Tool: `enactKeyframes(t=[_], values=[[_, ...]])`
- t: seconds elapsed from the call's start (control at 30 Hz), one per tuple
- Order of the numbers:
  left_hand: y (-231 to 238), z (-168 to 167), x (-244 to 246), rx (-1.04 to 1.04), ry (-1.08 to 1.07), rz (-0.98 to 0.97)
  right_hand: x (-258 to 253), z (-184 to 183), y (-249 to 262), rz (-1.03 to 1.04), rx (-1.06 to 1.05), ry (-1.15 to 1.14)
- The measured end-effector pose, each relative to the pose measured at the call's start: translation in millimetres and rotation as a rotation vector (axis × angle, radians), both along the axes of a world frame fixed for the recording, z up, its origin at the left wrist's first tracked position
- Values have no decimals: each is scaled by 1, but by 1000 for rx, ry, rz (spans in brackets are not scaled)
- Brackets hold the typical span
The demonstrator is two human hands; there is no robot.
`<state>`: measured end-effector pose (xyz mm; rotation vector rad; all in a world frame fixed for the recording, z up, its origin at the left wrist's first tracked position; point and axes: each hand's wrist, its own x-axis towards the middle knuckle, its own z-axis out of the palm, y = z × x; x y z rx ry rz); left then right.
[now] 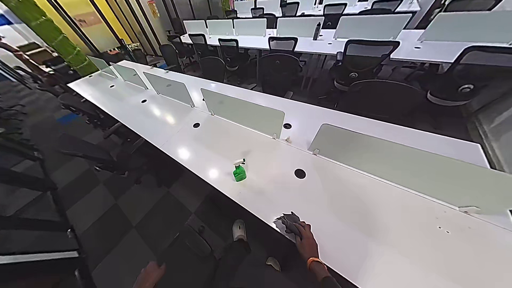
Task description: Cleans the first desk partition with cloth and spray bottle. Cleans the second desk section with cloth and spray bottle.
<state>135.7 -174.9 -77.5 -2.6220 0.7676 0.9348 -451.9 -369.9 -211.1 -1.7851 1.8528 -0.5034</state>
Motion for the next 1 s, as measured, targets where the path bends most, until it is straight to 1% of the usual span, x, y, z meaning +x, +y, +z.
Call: enactKeyframes(t=[0.1,0.17,0.27,0.33,0.43,0.53,0.6,0.7,0.8,0.87,1.0], values=[[-113,-11,1,-181,124,-198,37,-4,-31,81,109,73],[-188,-18,-14,-267,238,-302,62,-14,-49,123,281,160],[-290,-37,-43,-371,373,-415,95,-30,-68,199,596,357],[-348,-50,-63,-457,445,-441,110,-35,-73,177,667,394],[-411,-68,-91,-619,542,-475,112,-33,-77,163,712,398],[-455,-79,-111,-684,626,-510,109,-30,-90,127,777,392],[-472,-86,-119,-652,690,-551,113,-31,-99,70,806,367],[-484,-98,-128,-582,760,-591,118,-30,-116,-29,816,340],[-493,-97,-126,-539,710,-619,116,-31,-134,-103,805,317],[-500,-91,-121,-516,637,-565,113,-33,-149,-137,779,316],[-516,-93,-104,-532,519,-484,108,-37,-196,-180,727,343]])
